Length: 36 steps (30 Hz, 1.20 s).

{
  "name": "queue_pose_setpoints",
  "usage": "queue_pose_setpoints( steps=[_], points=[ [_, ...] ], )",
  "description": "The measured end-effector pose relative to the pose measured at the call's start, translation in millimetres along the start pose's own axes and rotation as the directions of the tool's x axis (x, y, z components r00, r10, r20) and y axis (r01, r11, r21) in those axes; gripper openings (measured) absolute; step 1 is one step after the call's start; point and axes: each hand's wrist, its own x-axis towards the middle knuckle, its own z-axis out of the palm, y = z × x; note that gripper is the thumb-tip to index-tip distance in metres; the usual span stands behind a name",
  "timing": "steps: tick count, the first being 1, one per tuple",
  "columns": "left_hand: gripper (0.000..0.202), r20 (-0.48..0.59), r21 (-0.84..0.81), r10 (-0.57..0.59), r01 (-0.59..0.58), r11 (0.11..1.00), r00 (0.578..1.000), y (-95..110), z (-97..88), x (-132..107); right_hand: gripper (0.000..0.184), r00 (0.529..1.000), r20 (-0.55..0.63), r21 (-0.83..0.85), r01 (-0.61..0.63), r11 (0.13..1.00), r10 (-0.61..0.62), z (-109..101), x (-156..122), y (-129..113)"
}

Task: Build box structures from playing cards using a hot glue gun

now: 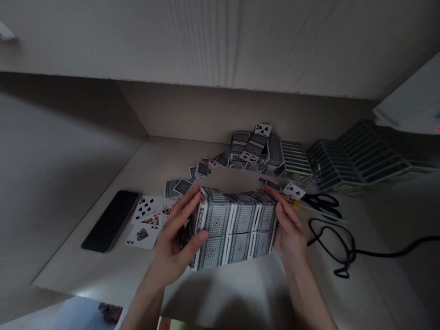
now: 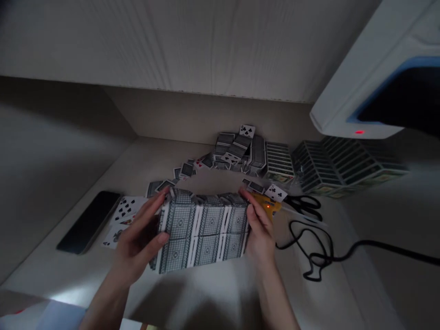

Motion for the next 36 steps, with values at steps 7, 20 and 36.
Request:
queue_pose_setpoints(
  steps=[7, 20, 36],
  points=[
    [0.037, -0.009, -0.125, -0.096, 0.094, 0.988, 0.995, 2, 1.9, 3, 0.028, 0.996, -0.024, 0.037, -0.083, 0.996, 0.084, 1, 5, -1],
    [0.046, -0.064, -0.194, -0.325, 0.308, 0.931, 0.943, -20, 2.5, 7, 0.028, 0.983, 0.036, 0.096, -0.182, 0.979, 0.18, 0, 12, 3],
    [0.054, -0.221, -0.316, -0.445, 0.368, 0.875, 0.868, -24, -2.7, 10, 0.039, 0.929, 0.071, -0.061, -0.359, 0.931, 0.363, -3, -8, 21]
  ],
)
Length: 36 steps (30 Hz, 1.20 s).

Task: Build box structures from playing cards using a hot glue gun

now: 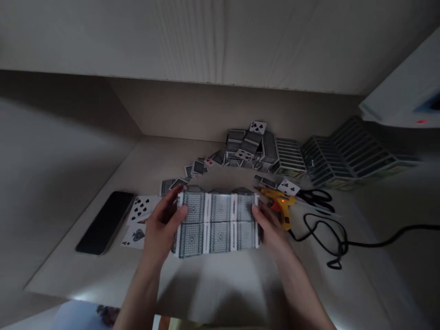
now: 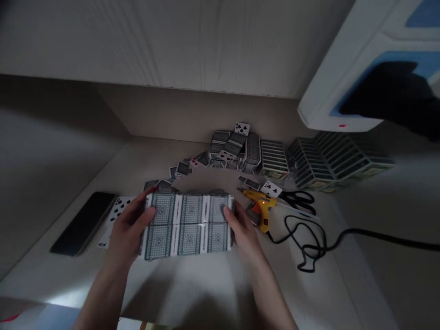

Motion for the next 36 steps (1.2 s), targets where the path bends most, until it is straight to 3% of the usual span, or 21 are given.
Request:
queue_pose_setpoints(
  steps=[2, 5, 9, 12, 17, 19, 25, 29, 34, 36],
  points=[
    [0.062, 0.088, 0.034, 0.082, -0.085, 0.996, 0.993, 14, 0.9, -9, 0.035, 1.0, -0.01, 0.014, 0.007, 1.0, -0.007, 2, 0, 4],
    [0.067, 0.284, -0.021, 0.23, -0.234, 0.972, 0.931, 35, 2.5, -23, 0.03, 1.0, -0.008, 0.131, 0.028, 0.991, -0.027, 6, 2, 8],
    [0.074, 0.387, 0.168, 0.29, -0.376, 0.911, 0.875, 50, 5.7, -34, 0.032, 0.999, 0.016, 0.205, -0.032, 0.978, 0.029, 8, 4, 13],
    [0.082, 0.447, 0.186, 0.291, -0.406, 0.895, 0.846, 52, 5.3, -35, 0.031, 0.999, 0.036, 0.199, -0.031, 0.979, 0.024, 8, 4, 15],
    [0.112, 0.58, 0.233, 0.178, -0.371, 0.899, 0.795, 48, -2.2, -29, 0.027, 1.0, 0.001, 0.221, -0.024, 0.975, 0.024, 9, 5, 12],
    [0.109, 0.568, 0.221, 0.161, -0.338, 0.915, 0.807, 45, -4.9, -27, 0.024, 0.999, -0.011, 0.255, -0.036, 0.966, 0.04, 10, 5, 11],
    [0.068, 0.391, 0.104, 0.149, -0.204, 0.973, 0.908, 32, -9.6, -23, 0.022, 1.0, -0.014, 0.213, 0.002, 0.977, 0.001, 9, 2, 10],
    [0.064, 0.358, 0.117, 0.149, -0.203, 0.972, 0.922, 27, -12.3, -19, 0.018, 0.997, -0.021, 0.146, 0.078, 0.986, -0.075, 6, 3, 13],
    [0.059, 0.317, 0.107, 0.117, -0.158, 0.982, 0.941, 21, -13.4, -16, 0.019, 0.998, -0.009, 0.127, 0.065, 0.99, -0.064, 4, 4, 14],
    [0.057, 0.296, 0.087, 0.131, -0.164, 0.983, 0.946, 16, -14.0, -14, 0.022, 0.992, -0.021, 0.051, 0.126, 0.991, -0.125, 3, 4, 13]
  ],
)
